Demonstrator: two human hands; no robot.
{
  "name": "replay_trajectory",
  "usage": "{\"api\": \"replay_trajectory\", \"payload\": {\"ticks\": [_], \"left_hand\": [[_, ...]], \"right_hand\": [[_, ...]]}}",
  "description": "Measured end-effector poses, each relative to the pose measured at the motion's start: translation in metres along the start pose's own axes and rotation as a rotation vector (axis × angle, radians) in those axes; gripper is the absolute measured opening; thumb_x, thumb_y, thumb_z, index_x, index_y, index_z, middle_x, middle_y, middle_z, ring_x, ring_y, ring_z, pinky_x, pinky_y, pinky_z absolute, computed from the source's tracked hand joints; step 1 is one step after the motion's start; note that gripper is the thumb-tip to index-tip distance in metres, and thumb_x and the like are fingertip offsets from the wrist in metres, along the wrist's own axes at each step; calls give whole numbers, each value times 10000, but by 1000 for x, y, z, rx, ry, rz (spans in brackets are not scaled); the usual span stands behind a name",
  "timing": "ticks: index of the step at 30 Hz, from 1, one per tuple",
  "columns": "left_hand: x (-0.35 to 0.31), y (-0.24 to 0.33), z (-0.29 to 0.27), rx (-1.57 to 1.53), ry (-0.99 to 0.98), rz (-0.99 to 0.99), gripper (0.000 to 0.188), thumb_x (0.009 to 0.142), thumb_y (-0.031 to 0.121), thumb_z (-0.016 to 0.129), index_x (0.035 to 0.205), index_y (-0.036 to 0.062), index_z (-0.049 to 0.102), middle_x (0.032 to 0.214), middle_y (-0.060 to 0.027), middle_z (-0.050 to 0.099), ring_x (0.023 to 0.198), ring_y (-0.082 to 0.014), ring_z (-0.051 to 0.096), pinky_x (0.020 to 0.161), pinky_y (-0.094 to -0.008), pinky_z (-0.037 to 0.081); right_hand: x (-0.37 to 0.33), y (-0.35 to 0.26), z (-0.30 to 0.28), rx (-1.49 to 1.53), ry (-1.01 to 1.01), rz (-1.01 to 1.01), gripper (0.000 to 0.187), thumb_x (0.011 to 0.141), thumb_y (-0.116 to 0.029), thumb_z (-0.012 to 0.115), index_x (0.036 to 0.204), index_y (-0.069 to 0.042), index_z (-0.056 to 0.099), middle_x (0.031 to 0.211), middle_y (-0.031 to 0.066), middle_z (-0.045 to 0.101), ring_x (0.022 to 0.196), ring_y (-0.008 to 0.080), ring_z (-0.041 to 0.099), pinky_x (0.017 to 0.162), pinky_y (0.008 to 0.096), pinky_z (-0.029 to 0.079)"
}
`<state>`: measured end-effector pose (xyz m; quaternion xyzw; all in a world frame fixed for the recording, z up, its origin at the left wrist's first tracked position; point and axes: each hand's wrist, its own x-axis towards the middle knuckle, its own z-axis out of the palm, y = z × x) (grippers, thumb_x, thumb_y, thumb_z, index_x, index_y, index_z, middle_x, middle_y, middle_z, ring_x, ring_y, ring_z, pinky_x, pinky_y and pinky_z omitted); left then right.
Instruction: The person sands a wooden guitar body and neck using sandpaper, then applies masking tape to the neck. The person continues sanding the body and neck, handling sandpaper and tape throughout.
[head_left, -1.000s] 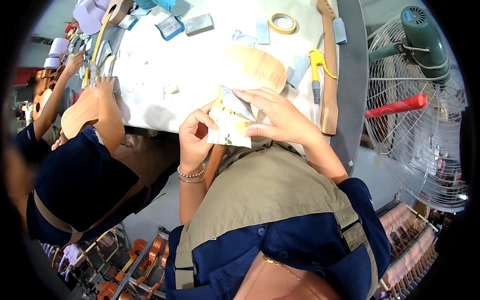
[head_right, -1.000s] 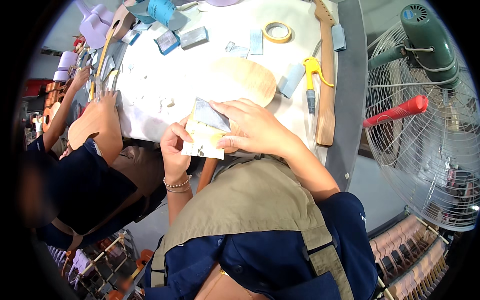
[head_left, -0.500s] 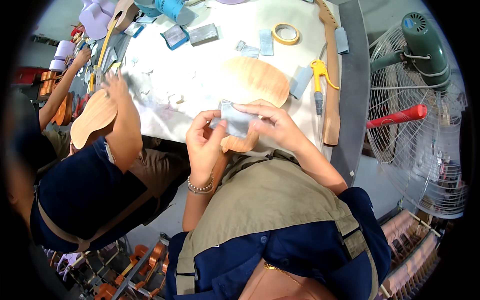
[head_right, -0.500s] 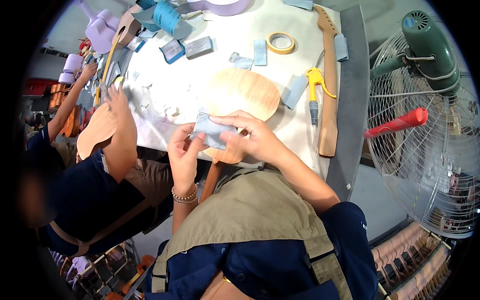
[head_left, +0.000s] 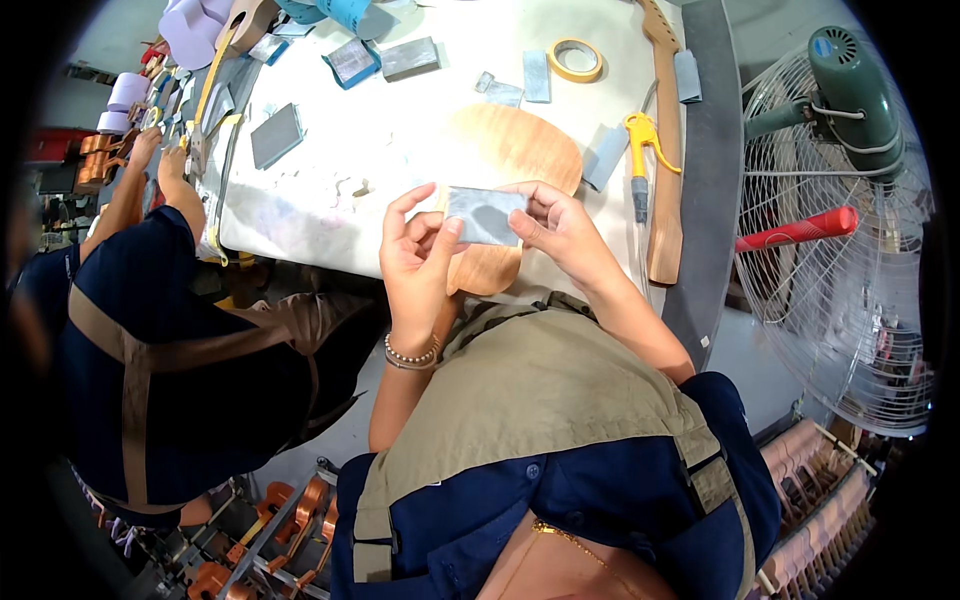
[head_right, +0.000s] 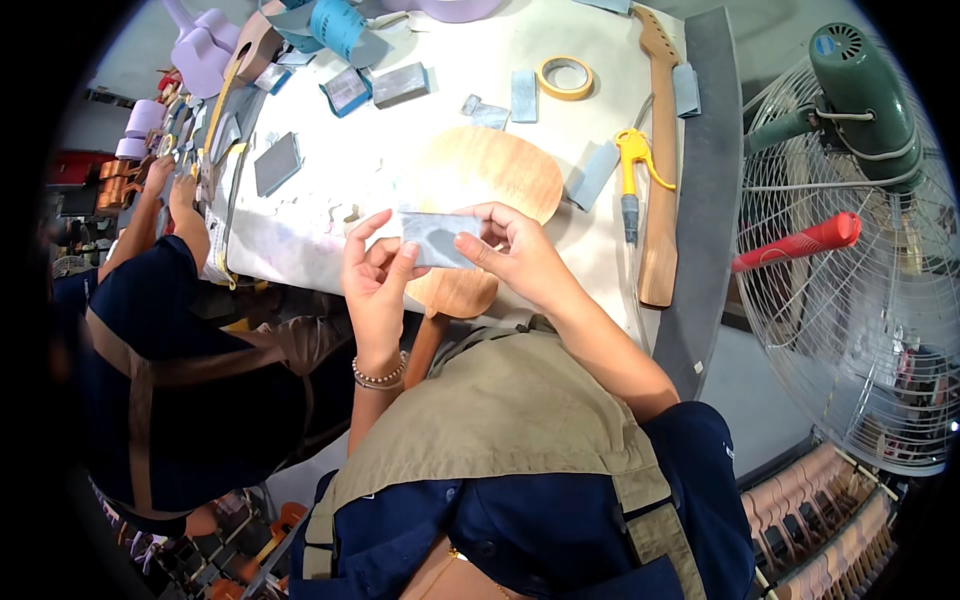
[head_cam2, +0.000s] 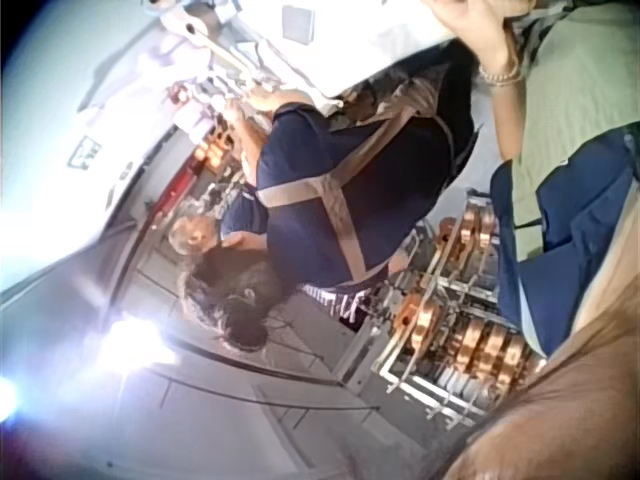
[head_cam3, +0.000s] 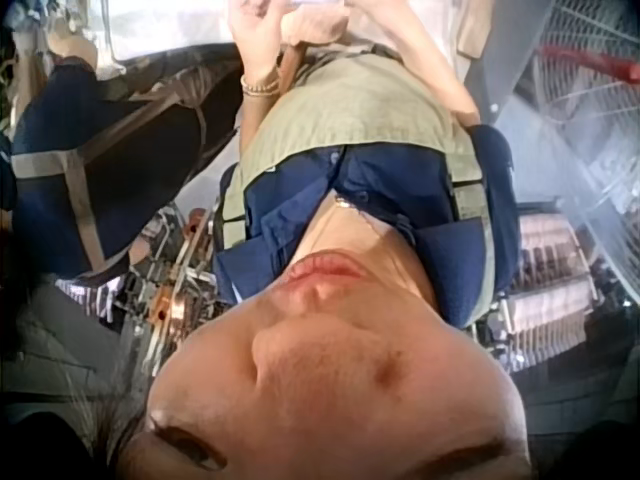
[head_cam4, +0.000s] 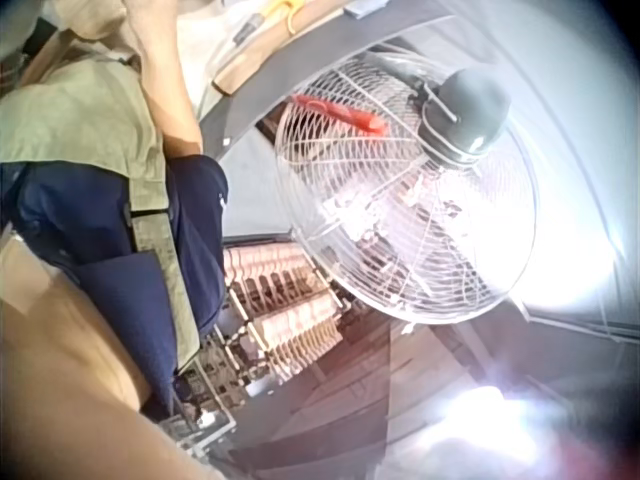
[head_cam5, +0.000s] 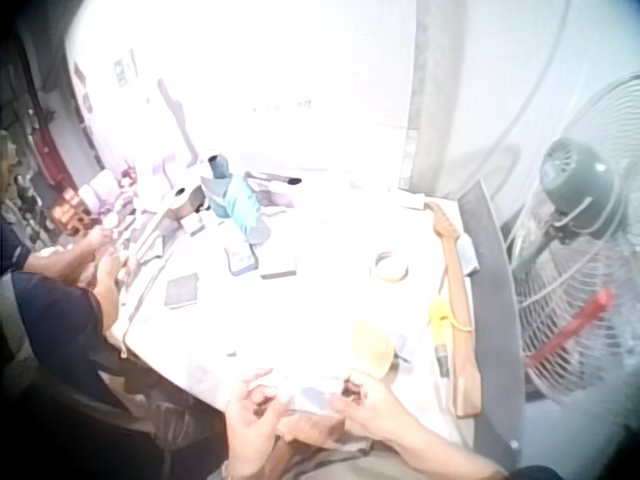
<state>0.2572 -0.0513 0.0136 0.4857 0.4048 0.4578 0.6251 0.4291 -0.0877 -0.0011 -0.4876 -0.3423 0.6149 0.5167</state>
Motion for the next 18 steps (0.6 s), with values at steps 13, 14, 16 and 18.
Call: {"api": "replay_trajectory", "payload": {"ticks": [13,14,16,18], "left_hand": [[12,-5,-34,405,-450,183,145,635,43,740,757,75,668,1021,-54,464,990,-181,465,870,-297,382],[11,-6,-36,415,-520,197,144,629,48,742,749,81,671,1022,-47,466,1007,-189,453,883,-304,374],[12,-5,-39,433,-657,225,143,615,59,748,735,92,678,1025,-34,470,1042,-203,429,908,-320,359],[10,-9,-40,528,-618,192,138,601,83,757,718,114,690,1011,-25,470,1069,-222,414,931,-346,350]], "right_hand": [[-6,-3,-15,-7,-378,107,97,780,-11,679,859,-11,623,1050,98,621,897,114,583,805,253,474],[-10,-2,-17,24,-479,125,118,766,6,687,864,-14,623,1083,111,616,919,123,586,822,259,475],[-12,2,-19,50,-642,314,183,744,-2,717,895,-6,613,1084,113,610,1099,161,535,894,283,444],[-18,2,-13,44,-571,300,249,730,-48,746,907,-16,573,1070,98,602,1019,150,560,883,283,450]]}}
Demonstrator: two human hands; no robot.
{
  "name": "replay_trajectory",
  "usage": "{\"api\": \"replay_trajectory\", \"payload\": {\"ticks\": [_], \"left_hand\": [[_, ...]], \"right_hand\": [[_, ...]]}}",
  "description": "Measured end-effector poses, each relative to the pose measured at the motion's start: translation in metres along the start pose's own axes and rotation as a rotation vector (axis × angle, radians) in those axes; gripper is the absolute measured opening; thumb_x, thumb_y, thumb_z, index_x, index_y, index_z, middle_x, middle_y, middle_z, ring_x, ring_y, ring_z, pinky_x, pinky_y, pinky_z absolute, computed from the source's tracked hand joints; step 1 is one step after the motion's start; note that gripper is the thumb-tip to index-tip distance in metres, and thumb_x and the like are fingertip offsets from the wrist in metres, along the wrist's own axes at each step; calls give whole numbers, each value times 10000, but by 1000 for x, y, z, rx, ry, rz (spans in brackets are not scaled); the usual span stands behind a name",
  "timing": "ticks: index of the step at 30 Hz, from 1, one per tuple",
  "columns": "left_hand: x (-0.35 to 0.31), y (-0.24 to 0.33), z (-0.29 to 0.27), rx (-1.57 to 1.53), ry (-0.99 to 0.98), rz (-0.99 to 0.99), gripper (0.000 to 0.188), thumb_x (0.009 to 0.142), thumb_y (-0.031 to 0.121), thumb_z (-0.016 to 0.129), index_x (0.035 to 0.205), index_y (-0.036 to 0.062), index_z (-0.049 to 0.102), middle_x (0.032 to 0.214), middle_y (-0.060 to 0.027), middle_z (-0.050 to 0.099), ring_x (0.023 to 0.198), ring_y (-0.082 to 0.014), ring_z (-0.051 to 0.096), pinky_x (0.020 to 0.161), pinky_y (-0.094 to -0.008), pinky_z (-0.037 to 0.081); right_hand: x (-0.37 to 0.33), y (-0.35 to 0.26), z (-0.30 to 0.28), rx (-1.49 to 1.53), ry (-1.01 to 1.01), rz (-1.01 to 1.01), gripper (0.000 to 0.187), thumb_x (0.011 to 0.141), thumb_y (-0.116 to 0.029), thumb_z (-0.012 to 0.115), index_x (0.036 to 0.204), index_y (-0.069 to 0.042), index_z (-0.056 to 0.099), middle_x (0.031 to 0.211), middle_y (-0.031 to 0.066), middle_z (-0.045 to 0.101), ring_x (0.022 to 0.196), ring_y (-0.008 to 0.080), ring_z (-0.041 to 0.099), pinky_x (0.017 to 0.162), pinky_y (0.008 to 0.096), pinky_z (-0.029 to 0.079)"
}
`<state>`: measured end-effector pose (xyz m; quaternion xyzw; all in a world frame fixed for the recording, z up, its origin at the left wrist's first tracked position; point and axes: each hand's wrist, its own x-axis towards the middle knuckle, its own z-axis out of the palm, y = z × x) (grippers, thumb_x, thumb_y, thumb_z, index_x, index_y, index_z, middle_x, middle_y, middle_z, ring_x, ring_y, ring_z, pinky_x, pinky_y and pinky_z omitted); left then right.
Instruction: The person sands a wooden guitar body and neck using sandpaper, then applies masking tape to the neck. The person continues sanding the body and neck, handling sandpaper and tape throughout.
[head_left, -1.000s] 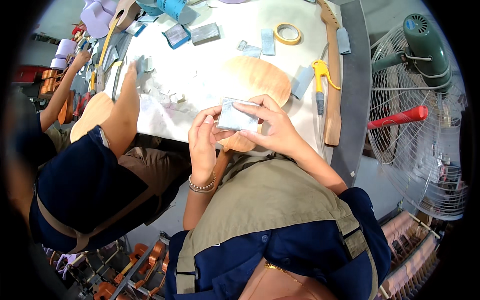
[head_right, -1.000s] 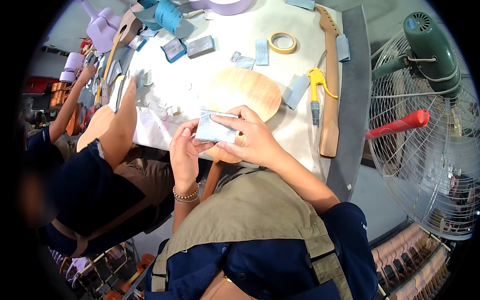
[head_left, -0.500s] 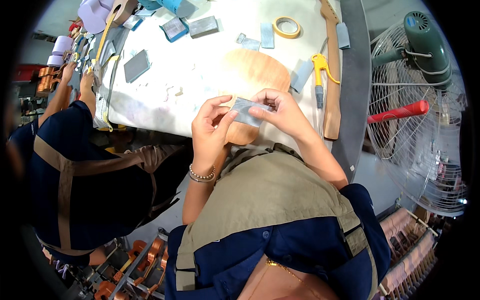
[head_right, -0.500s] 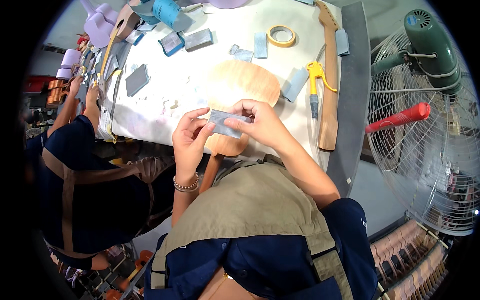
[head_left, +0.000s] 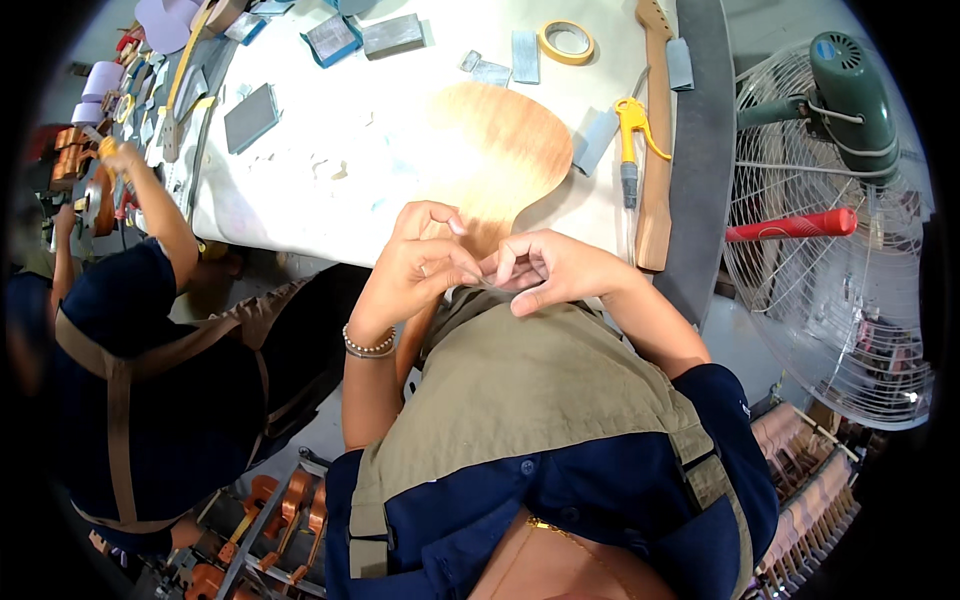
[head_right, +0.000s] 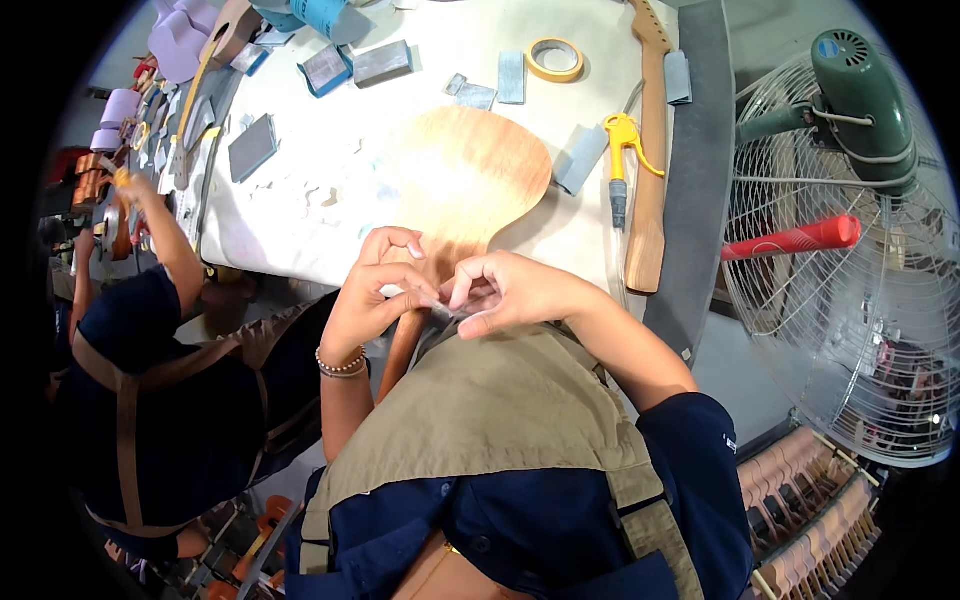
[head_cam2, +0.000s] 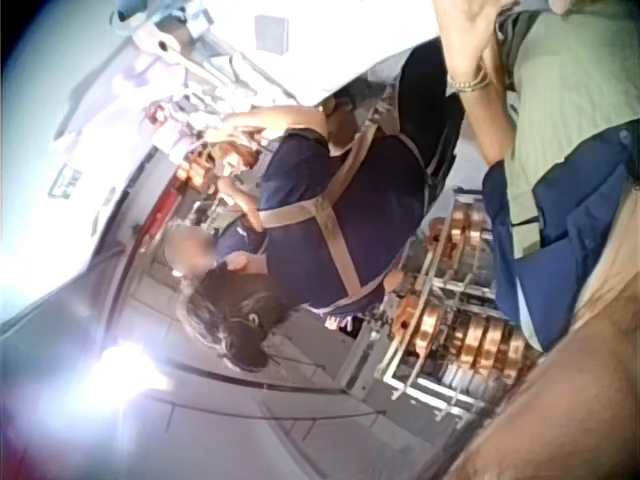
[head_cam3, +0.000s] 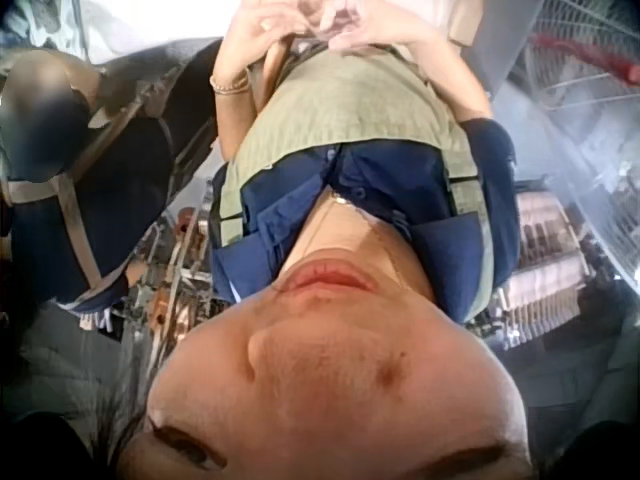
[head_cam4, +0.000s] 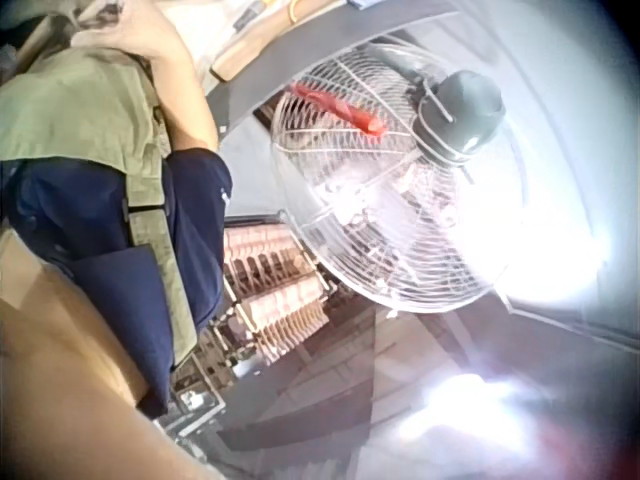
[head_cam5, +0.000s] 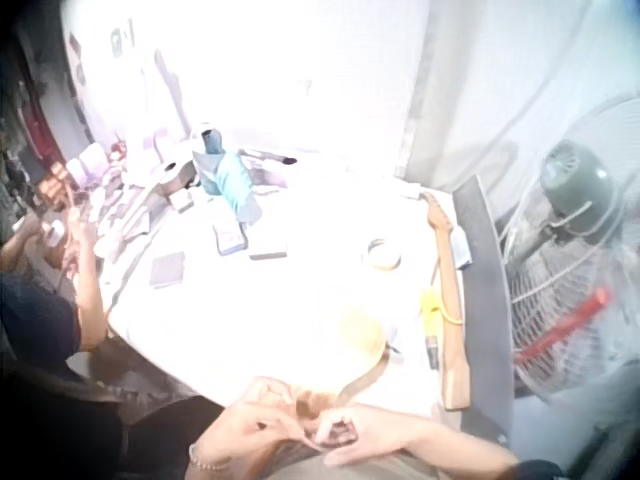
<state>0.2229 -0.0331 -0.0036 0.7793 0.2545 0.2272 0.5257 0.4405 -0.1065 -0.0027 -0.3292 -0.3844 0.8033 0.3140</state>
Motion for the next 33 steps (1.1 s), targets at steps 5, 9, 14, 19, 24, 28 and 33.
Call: {"api": "replay_trajectory", "payload": {"ticks": [5,9,14,19,24,28,33], "left_hand": [[-1,-7,1,47,85,-61,128,609,81,752,719,106,691,999,-34,475,1069,-223,424,923,-362,373],[7,-19,-7,-219,9,22,98,638,67,740,712,66,675,995,-49,483,1065,-224,452,925,-374,383],[21,-47,-7,-395,-28,-69,189,706,69,718,888,56,670,1026,-46,491,1045,-215,486,926,-359,381],[53,-57,13,696,211,-162,394,803,306,646,1183,233,574,1272,-144,392,1281,-366,254,1024,-583,196],[78,-75,22,942,260,-302,619,811,447,582,1328,145,424,1428,-208,245,1334,-410,159,1005,-670,14],[57,-67,26,863,265,-471,1018,683,591,646,1352,-79,272,1405,-286,244,1322,-429,183,983,-689,19],[42,-73,51,762,333,-477,1127,590,677,654,1362,-55,281,1348,-209,377,1263,-350,325,1018,-594,151]], "right_hand": [[11,0,5,-381,100,-128,311,726,-117,769,892,-35,519,1028,79,588,940,135,561,838,276,463],[22,11,-4,132,2,-38,235,767,-57,716,887,-46,515,977,68,613,878,127,586,790,266,472],[34,18,-30,216,171,73,71,773,-39,693,761,-5,631,934,107,652,829,140,605,779,290,479],[53,2,-64,-575,934,-301,109,700,-56,755,760,-19,672,968,90,631,817,141,588,680,270,475],[85,1,-87,-1184,1021,-601,304,652,-68,781,940,-49,687,932,100,610,812,210,578,673,303,479],[100,17,-86,-1518,958,-563,428,618,-75,763,1032,-99,658,1049,65,582,815,237,524,695,340,451],[101,25,-65,-1621,967,-420,433,645,-132,720,1060,-60,619,1115,48,557,805,231,494,686,336,430]]}}
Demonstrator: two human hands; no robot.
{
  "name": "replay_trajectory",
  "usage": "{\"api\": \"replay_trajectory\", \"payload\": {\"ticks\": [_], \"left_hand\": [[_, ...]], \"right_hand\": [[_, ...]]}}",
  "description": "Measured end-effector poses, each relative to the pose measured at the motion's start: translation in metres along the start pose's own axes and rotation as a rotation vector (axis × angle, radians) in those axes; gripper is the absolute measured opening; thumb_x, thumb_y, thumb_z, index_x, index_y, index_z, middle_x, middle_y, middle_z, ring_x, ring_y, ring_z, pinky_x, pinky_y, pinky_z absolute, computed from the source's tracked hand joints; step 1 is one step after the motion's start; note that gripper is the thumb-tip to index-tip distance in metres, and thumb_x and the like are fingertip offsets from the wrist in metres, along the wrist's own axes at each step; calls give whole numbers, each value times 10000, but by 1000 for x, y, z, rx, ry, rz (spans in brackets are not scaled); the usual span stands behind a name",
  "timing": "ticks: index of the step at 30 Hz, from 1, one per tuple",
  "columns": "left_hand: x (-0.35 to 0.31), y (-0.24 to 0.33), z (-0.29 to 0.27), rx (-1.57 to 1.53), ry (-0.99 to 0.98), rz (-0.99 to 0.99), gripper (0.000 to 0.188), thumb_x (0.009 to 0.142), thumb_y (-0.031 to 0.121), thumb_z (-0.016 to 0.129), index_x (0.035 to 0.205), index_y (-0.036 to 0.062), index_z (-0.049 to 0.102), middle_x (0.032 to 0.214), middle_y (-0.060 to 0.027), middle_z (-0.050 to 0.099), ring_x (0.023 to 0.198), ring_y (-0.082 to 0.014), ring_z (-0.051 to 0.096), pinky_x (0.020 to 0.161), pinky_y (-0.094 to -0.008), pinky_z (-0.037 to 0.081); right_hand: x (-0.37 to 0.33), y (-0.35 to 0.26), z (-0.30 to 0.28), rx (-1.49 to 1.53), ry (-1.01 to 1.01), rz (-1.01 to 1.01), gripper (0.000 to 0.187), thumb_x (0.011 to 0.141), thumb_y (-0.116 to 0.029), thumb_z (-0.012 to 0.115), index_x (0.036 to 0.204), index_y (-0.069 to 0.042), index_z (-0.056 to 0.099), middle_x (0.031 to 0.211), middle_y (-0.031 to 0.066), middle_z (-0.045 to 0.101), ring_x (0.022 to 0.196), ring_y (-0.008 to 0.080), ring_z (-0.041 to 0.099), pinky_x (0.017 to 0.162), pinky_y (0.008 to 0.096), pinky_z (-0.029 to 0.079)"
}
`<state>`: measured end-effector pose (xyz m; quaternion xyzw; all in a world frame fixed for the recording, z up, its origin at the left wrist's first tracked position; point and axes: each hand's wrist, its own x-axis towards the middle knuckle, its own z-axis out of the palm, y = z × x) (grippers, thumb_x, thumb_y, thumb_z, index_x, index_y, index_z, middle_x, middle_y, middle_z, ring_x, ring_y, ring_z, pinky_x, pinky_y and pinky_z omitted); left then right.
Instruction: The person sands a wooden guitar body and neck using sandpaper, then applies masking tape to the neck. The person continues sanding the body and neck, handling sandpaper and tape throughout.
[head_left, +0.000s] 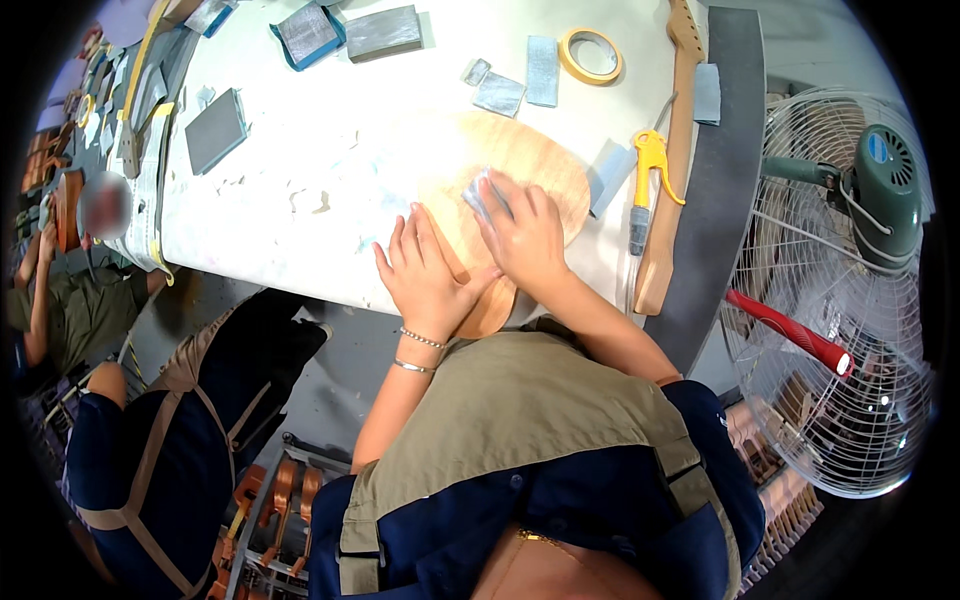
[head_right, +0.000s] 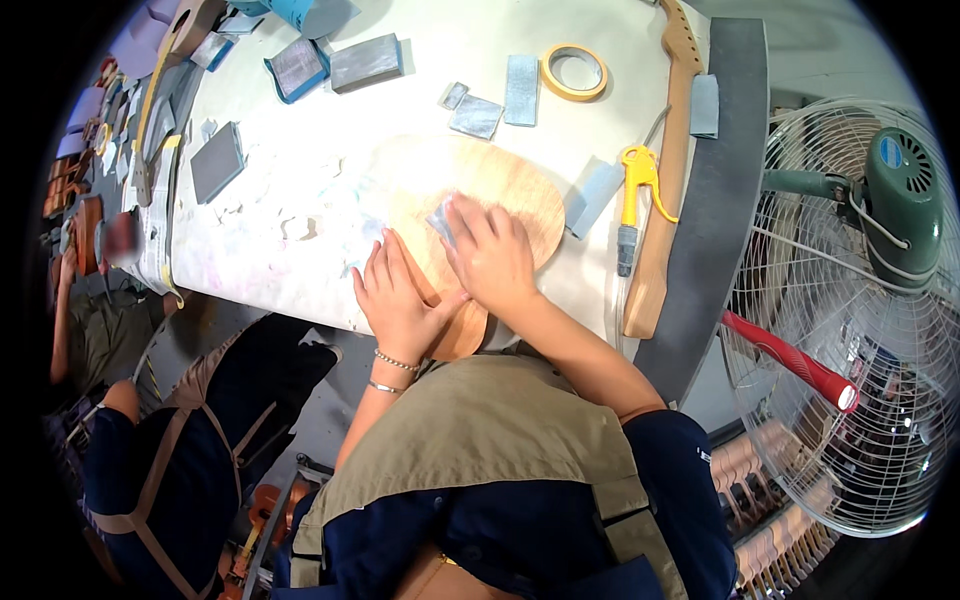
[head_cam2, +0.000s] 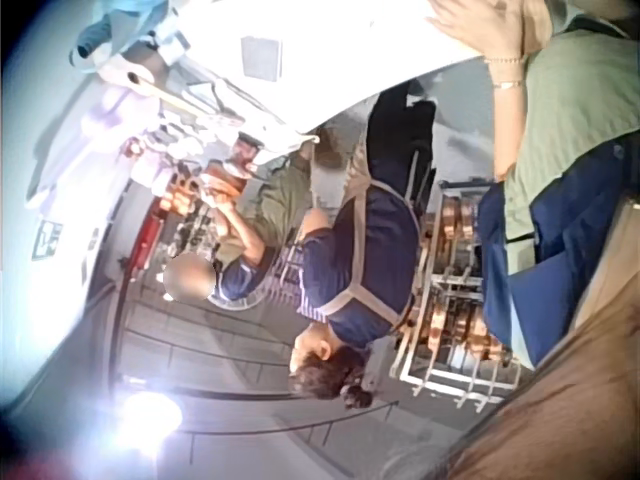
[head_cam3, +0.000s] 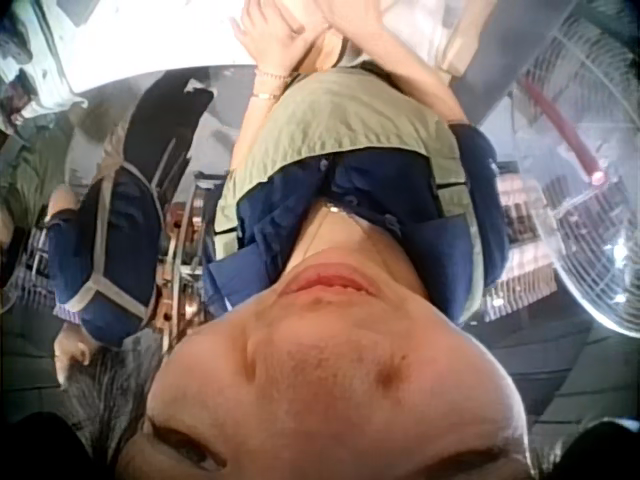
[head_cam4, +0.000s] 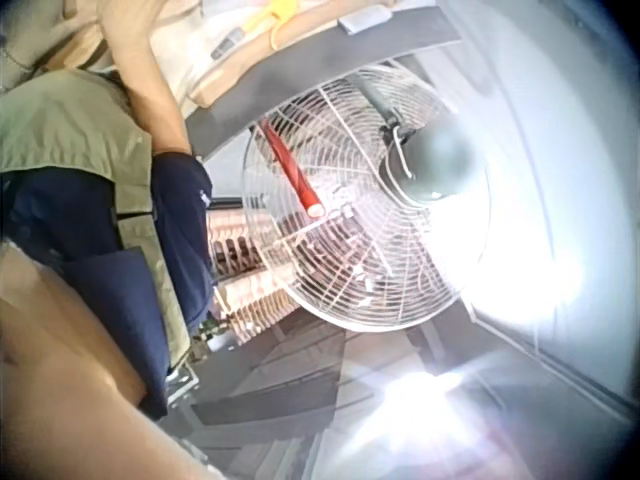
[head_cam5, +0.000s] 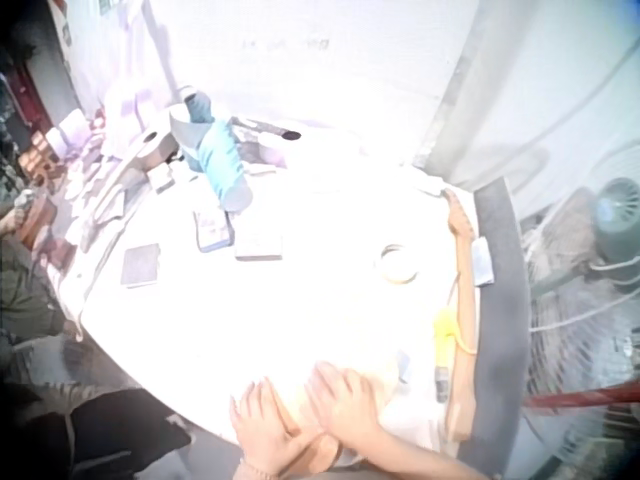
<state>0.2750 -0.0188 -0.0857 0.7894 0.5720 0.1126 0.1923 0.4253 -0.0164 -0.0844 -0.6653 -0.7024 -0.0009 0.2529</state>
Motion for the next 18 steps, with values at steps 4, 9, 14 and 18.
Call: {"api": "replay_trajectory", "payload": {"ticks": [4,9,14,18], "left_hand": [[3,-5,7,2,135,51,1152,565,733,627,1345,-57,318,1229,-175,484,1159,-286,446,1009,-518,235],[5,-6,4,5,154,49,1164,542,714,654,1348,-54,314,1203,-166,502,1113,-280,476,995,-512,264],[4,-5,7,-39,217,49,1133,544,743,631,1327,-32,367,1166,-157,524,1071,-275,501,997,-528,260],[1,-6,9,-70,236,13,1094,541,730,646,1324,9,389,1168,-143,526,1074,-273,498,998,-530,265]], "right_hand": [[-1,2,5,-60,-61,-63,464,675,-158,684,1111,-33,585,1129,37,542,818,224,484,693,335,426],[4,-10,5,-96,-80,29,459,666,-126,682,1107,-39,591,1115,16,548,813,217,486,693,331,435],[7,-5,1,-106,-40,1,460,637,-76,695,1089,-61,609,1093,-2,560,787,215,496,679,321,441],[6,-14,2,-153,-43,31,439,656,-86,690,1087,-63,609,1085,-5,562,803,213,500,695,323,439]]}}
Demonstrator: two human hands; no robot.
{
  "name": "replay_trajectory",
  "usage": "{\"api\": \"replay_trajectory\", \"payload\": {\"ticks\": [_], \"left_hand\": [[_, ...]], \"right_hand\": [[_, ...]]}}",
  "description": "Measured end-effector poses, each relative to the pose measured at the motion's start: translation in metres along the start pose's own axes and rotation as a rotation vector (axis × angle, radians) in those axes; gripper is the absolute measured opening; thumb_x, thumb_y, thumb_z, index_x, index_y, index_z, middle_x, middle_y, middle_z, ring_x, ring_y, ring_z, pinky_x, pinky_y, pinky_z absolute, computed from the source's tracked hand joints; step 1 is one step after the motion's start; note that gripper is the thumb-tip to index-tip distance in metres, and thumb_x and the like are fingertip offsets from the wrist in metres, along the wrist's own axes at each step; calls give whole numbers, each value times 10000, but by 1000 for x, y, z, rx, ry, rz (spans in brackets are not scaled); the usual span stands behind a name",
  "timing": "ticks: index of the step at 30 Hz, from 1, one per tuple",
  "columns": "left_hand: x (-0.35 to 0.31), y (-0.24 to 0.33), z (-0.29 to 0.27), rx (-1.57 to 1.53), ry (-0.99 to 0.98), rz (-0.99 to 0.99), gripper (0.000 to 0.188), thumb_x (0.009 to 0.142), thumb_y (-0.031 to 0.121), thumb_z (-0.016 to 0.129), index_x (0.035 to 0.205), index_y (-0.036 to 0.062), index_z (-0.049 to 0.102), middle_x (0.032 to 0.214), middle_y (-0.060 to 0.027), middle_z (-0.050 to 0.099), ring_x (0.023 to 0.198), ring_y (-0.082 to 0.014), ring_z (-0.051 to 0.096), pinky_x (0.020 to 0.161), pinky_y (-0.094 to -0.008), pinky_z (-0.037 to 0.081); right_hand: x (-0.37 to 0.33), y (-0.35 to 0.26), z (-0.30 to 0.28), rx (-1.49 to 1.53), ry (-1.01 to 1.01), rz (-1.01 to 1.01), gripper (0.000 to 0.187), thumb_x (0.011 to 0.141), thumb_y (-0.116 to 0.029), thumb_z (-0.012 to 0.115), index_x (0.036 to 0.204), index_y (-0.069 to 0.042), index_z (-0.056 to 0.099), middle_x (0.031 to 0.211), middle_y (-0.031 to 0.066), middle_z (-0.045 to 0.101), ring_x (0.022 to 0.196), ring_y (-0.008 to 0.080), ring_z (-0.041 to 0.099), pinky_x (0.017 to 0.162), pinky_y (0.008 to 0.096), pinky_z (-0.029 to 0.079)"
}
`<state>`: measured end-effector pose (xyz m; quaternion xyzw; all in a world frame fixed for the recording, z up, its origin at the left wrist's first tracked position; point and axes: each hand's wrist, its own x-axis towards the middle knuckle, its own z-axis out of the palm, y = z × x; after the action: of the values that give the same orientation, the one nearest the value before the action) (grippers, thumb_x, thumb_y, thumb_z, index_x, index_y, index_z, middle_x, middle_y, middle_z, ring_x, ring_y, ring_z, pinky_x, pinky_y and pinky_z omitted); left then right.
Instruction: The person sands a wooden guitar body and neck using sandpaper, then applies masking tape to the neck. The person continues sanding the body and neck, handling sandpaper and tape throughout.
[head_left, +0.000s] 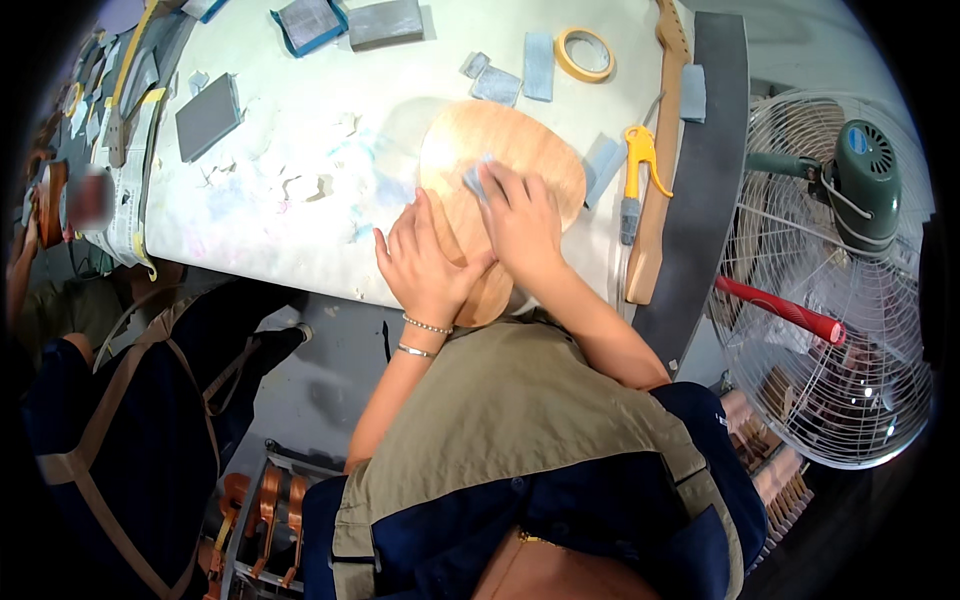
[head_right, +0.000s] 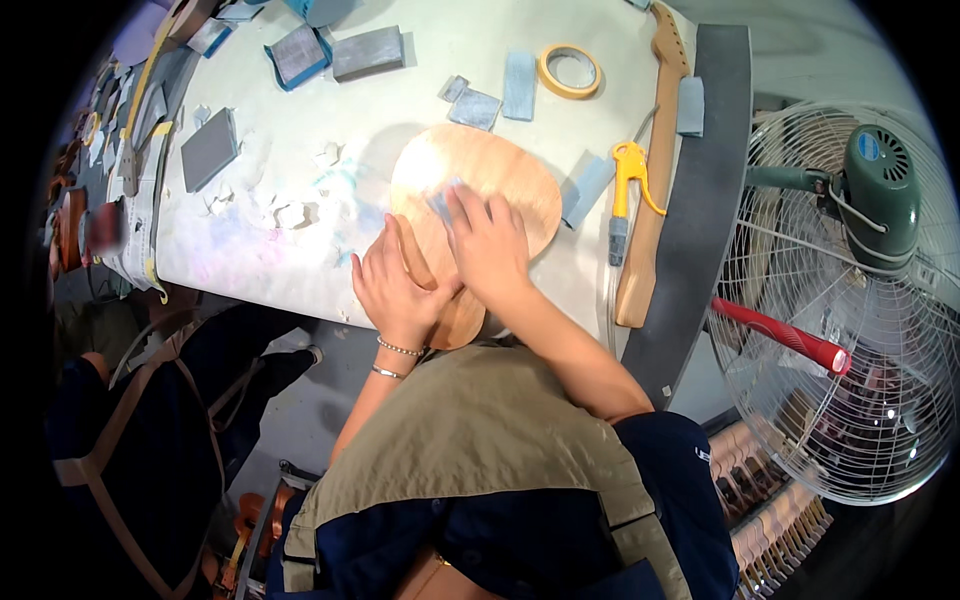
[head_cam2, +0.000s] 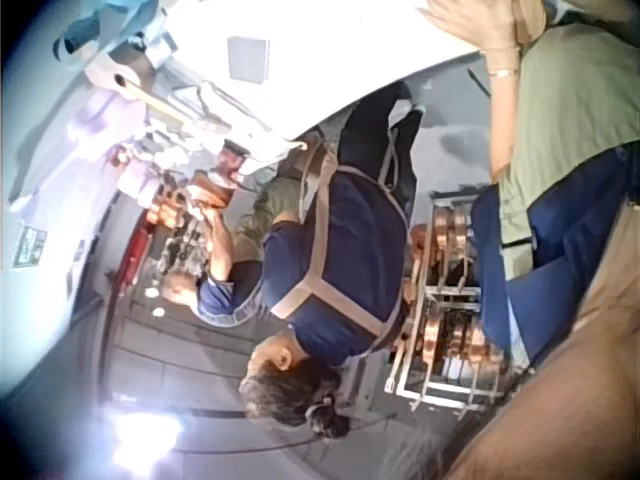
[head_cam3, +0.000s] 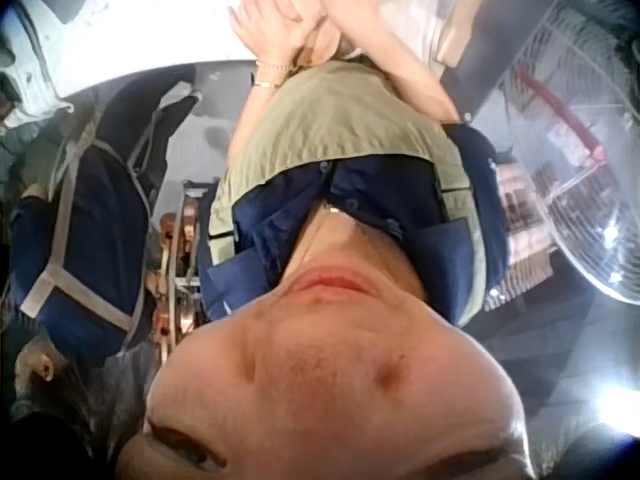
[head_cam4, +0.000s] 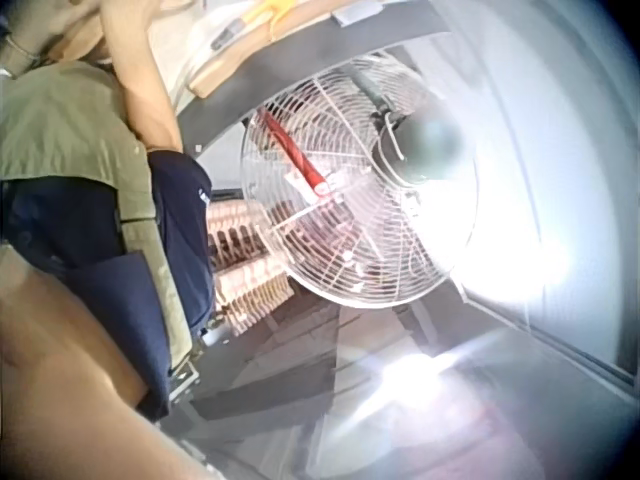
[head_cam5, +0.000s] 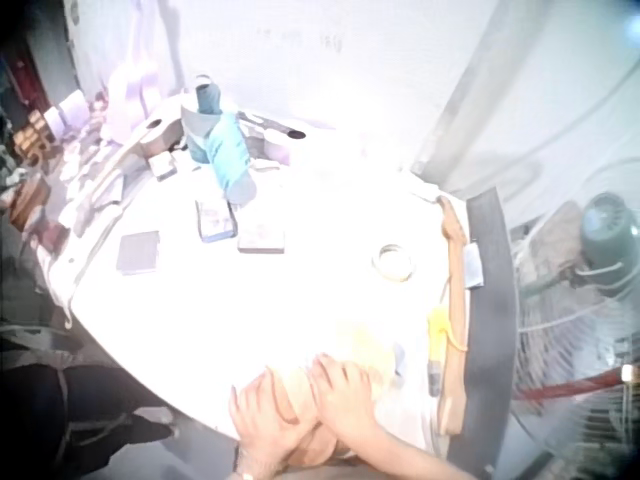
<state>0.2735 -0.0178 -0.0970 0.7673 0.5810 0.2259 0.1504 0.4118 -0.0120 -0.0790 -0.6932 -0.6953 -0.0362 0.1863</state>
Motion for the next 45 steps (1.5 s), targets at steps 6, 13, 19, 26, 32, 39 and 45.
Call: {"api": "replay_trajectory", "payload": {"ticks": [6,13,19,26,32,39,45], "left_hand": [[-2,3,-2,-35,-29,-45,1072,528,675,696,1333,40,382,1183,-123,523,1109,-264,480,1029,-524,233],[-4,2,-3,-44,-50,-54,1076,530,609,738,1356,41,346,1182,-106,525,1108,-262,476,1043,-509,222],[-4,0,3,-23,10,-46,1059,507,637,732,1325,57,390,1178,-96,534,1072,-251,500,1032,-528,243],[-5,0,0,-14,-28,-49,1075,518,632,731,1347,52,369,1175,-99,534,1097,-250,481,1031,-506,241],[-3,2,0,-39,-14,-49,1065,517,622,736,1341,52,377,1195,-104,523,1099,-248,480,1037,-504,231],[-2,1,4,-35,12,-44,1049,520,599,749,1340,56,384,1188,-103,530,1109,-247,484,1039,-502,233],[-5,3,3,-2,-19,-64,1044,517,600,751,1334,57,394,1187,-93,533,1107,-242,487,1042,-503,230]], "right_hand": [[3,5,1,-96,-1,-54,408,707,-137,623,1102,-43,585,1097,21,551,828,220,489,690,309,421],[-1,6,0,-159,-13,-92,414,729,-194,614,1107,-27,580,1087,48,551,853,235,496,689,336,420],[-12,-4,0,-146,1,-79,423,740,-208,627,1121,-31,578,1105,46,551,842,235,501,675,351,422],[-4,-2,7,-108,24,-60,370,736,-185,617,1078,-48,589,1037,30,553,841,227,507,672,340,423],[4,3,2,-133,-8,-70,360,744,-168,598,1077,-33,583,1052,36,555,840,235,504,676,333,419],[0,5,4,-152,1,-98,401,735,-172,592,1108,-26,579,1043,45,555,823,234,503,663,332,409],[-13,2,6,-231,26,-106,394,730,-168,597,1101,-34,586,1014,37,559,821,222,507,622,348,406]]}}
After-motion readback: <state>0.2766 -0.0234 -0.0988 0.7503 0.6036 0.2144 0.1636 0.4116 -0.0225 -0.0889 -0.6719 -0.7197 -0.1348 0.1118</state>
